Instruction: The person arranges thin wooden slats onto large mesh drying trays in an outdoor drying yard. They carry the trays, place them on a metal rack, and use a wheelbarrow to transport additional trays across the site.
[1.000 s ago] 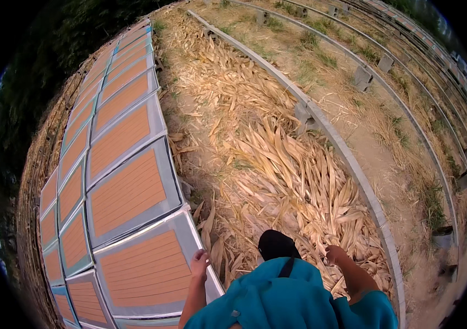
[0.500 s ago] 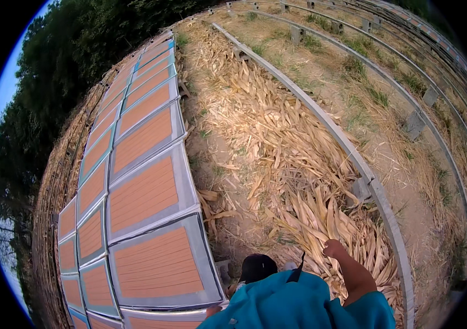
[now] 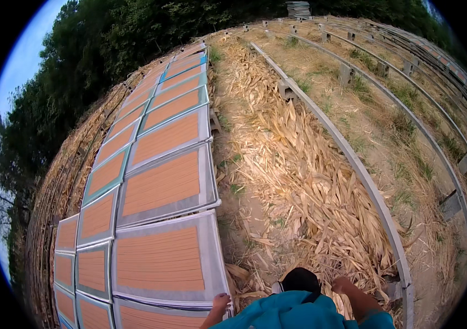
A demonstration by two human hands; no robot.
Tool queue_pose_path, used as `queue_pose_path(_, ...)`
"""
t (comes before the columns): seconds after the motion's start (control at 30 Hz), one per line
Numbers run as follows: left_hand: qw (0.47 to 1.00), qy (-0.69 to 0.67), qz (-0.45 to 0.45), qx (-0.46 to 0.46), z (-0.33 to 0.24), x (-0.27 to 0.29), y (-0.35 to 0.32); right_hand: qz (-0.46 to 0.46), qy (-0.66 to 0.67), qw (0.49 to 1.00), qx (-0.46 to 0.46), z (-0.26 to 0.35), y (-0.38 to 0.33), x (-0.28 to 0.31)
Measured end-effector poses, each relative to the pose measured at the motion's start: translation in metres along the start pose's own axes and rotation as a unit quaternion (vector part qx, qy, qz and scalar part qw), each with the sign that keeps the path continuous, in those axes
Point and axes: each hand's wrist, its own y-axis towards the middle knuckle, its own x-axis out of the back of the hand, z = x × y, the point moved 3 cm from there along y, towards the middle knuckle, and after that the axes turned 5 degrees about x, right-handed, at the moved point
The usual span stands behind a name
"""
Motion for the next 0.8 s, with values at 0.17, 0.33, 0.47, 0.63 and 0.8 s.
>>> queue_pose_path(0.17,0.964,0.066,0.077,-0.246,-0.294,-0.069,0.030,0.067,-0.147,0.987,0.027,-0.067,0.086,-0.036)
queue_pose_path(0.33,0.924,0.196,0.010,-0.328,-0.440,-0.098,0.130,0.016,-0.024,1.000,0.007,-0.116,0.211,0.124)
queue_pose_path(0.47,0.978,0.176,-0.039,-0.104,-0.420,-0.042,0.206,0.076,-0.291,0.942,0.150,-0.046,0.305,0.289)
queue_pose_path(0.63,0.780,0.611,0.132,-0.029,-0.386,-0.005,0.281,-0.281,0.276,0.919,0.028,0.065,0.404,0.647)
queue_pose_path(0.8,0.839,0.535,0.075,0.060,-0.442,0.006,0.365,-0.362,0.288,0.873,0.156,0.167,0.484,0.877)
